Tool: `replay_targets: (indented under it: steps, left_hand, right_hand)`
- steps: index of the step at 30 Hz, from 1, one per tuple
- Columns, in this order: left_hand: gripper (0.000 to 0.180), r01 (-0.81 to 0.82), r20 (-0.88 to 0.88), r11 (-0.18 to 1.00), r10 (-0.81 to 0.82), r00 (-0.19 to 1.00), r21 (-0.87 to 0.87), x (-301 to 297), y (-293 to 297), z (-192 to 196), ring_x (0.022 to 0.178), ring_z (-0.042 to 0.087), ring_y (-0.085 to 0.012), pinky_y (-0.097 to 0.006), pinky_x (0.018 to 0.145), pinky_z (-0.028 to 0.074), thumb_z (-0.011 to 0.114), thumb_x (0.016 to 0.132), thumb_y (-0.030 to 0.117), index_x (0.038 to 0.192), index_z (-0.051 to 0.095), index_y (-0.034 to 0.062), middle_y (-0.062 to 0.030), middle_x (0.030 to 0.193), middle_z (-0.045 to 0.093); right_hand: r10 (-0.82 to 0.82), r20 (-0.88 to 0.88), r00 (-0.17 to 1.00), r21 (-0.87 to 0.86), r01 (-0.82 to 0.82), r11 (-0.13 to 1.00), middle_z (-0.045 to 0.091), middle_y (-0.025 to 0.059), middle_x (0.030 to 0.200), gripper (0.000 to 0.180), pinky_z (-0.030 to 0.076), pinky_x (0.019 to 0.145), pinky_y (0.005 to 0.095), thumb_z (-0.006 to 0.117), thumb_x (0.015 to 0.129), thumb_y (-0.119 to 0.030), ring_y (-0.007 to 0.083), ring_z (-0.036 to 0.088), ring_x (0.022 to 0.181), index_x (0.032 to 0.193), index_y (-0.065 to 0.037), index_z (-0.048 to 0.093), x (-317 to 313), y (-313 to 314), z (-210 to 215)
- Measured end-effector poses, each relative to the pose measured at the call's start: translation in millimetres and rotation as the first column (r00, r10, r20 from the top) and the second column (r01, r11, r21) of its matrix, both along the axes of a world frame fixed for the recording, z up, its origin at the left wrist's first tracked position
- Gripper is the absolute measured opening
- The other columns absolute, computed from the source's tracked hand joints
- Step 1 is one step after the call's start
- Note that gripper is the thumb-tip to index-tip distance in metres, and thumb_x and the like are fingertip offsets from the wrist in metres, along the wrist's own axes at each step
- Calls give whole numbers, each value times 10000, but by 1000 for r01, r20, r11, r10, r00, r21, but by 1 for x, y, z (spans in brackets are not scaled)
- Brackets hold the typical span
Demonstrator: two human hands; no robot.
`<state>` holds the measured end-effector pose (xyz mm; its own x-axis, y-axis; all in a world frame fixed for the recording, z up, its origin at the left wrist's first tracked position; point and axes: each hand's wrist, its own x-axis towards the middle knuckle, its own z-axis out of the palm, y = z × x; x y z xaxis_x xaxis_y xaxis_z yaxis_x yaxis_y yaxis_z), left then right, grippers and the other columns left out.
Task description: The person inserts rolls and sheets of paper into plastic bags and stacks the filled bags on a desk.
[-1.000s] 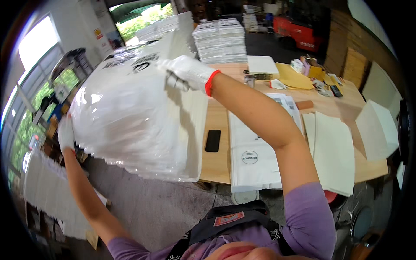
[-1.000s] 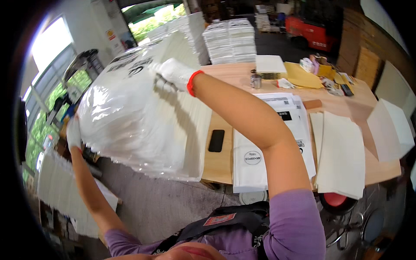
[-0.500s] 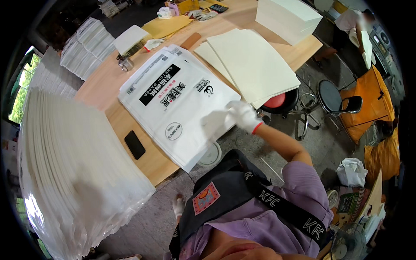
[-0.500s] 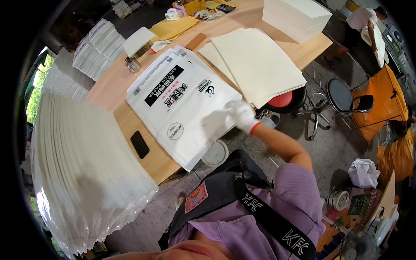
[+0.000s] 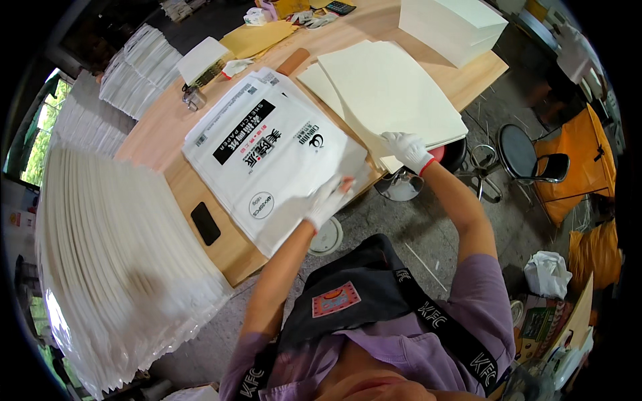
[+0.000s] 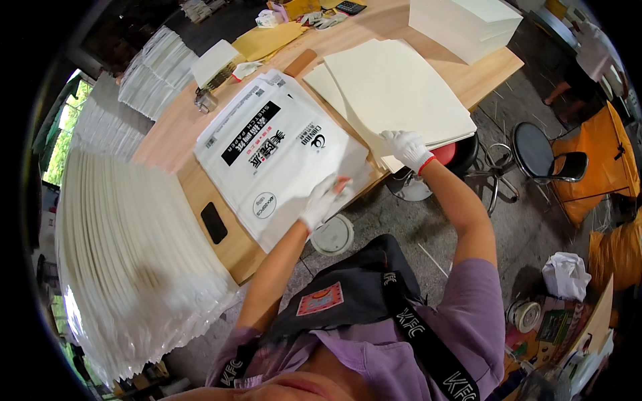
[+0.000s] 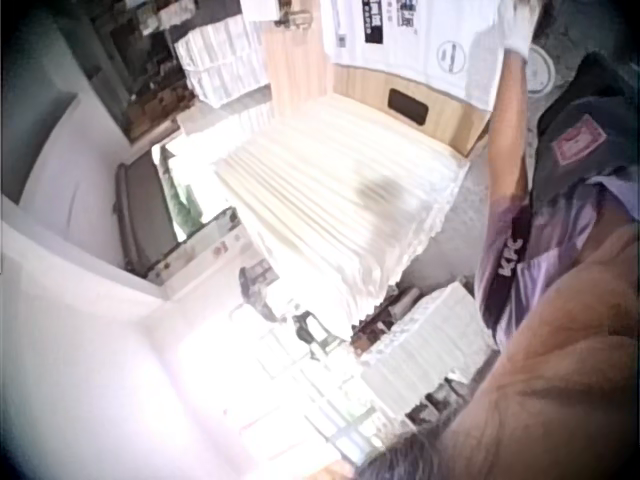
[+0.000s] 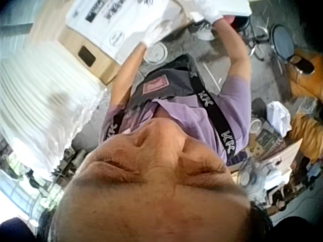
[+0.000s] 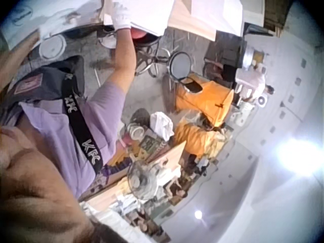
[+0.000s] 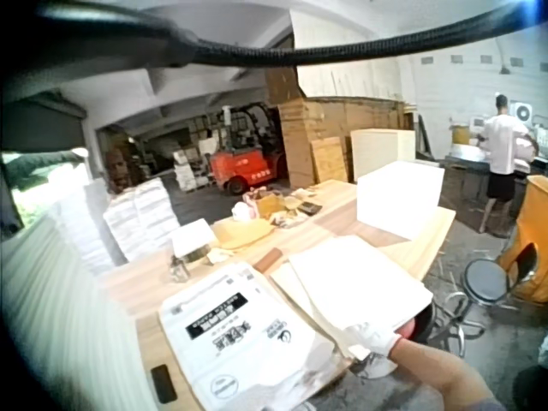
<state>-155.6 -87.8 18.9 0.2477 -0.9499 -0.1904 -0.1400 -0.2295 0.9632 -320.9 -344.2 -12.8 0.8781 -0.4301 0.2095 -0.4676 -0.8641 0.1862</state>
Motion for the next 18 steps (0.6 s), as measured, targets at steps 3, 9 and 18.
replay_targets:
  steps: [3,9,18]
  left_hand:
    - [576,44,-177,988,-17,984,150,-1,-76,-12,964,613,-189,-311,856,491,480,959,505,1287,508,33,-85,1156,615]
    - [595,-188,-659,961,275,700,201,23,-109,-41,992,639,-237,-346,849,524,525,917,390,1331,442,-30,-192,1182,612]
    - [320,79,-280,884,60,958,460,92,-9,23,854,691,-220,-342,736,565,555,865,102,1113,609,-93,-170,985,692]
  right_hand:
    - [245,75,967,-170,-230,958,654,50,746,136,487,419,345,560,827,-220,207,666,614,935,-145,590,-9,-2,49]
    - [470,86,878,102,-477,873,654,72,793,134,532,520,372,620,765,-197,235,669,633,862,-113,583,-24,116,115]
    - [-750,111,652,649,-620,-442,505,183,1355,417,499,921,345,639,909,-228,257,524,1212,1263,-26,552,-124,42,-35]
